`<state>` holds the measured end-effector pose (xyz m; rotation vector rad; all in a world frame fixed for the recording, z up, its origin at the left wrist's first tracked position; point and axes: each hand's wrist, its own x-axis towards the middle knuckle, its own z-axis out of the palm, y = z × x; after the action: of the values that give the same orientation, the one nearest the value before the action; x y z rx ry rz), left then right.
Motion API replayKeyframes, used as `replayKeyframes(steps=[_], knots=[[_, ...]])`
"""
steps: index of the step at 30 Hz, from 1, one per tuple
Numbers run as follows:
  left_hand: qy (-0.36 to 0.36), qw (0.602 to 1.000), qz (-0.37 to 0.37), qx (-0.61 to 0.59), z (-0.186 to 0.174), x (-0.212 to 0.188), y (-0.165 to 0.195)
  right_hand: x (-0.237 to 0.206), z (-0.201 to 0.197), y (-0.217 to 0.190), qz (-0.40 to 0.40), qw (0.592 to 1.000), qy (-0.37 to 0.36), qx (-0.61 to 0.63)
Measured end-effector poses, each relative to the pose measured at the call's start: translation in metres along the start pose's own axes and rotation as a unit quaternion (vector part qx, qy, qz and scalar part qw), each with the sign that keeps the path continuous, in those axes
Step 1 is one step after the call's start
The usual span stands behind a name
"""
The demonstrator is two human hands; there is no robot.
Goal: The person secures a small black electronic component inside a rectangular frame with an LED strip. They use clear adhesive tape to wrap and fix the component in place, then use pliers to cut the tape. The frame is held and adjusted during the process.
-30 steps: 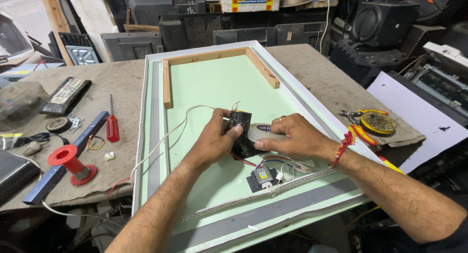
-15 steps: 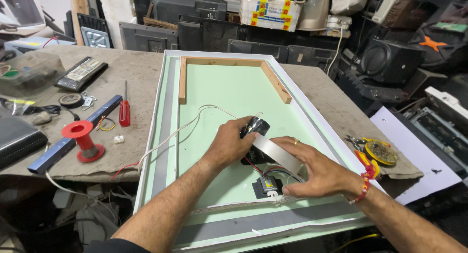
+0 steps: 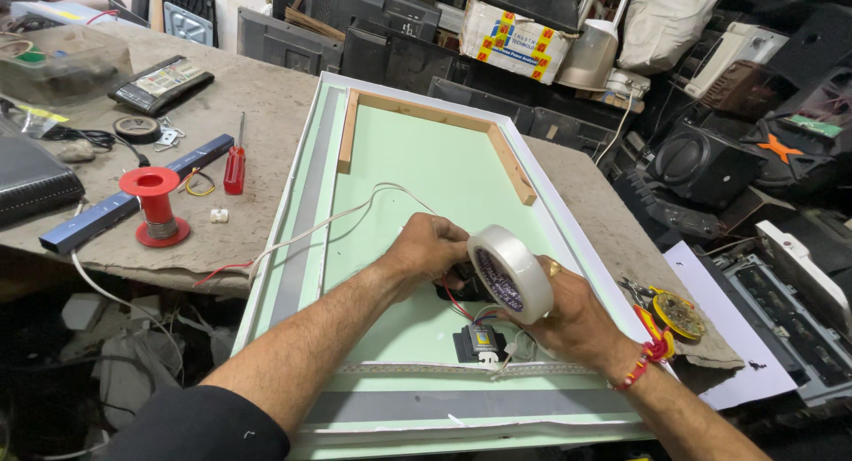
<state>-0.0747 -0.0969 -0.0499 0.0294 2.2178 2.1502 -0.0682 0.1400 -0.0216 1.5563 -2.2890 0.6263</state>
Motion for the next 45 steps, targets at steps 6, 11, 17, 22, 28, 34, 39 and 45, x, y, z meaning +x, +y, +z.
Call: replayKeyframes(steps=[6, 11, 17, 22, 28, 34, 39, 45], knots=[[-0.012, 1.000, 0.001, 0.024, -0.003, 0.002, 0.002, 0.011, 0.005, 0.002, -0.032, 0.998, 0.009, 0.052], [-0.056, 0.994, 0.067, 0.068, -0.004, 0.002, 0.004, 0.014, 0.017, 0.011, -0.031, 0.983, 0.095, 0.151], [-0.101, 0.981, 0.109, 0.122, -0.006, -0.006, 0.003, 0.033, 0.024, 0.026, 0.048, 0.979, 0.075, 0.182], [-0.134, 0.986, 0.078, 0.056, -0.010, -0.005, 0.001, 0.038, 0.035, 0.029, 0.115, 0.953, 0.101, 0.261], [-0.085, 0.995, 0.027, 0.044, -0.012, -0.003, -0.001, 0.035, 0.041, 0.024, 0.136, 0.958, 0.084, 0.237], [-0.148, 0.983, 0.063, 0.087, -0.013, -0.014, -0.004, 0.032, 0.041, 0.020, 0.160, 0.954, 0.069, 0.244], [-0.079, 0.976, 0.169, 0.113, 0.000, -0.016, -0.011, 0.030, 0.043, 0.023, 0.176, 0.952, 0.070, 0.241], [-0.035, 0.970, 0.116, 0.211, -0.007, -0.016, -0.009, 0.032, 0.046, 0.019, 0.190, 0.952, 0.091, 0.223]])
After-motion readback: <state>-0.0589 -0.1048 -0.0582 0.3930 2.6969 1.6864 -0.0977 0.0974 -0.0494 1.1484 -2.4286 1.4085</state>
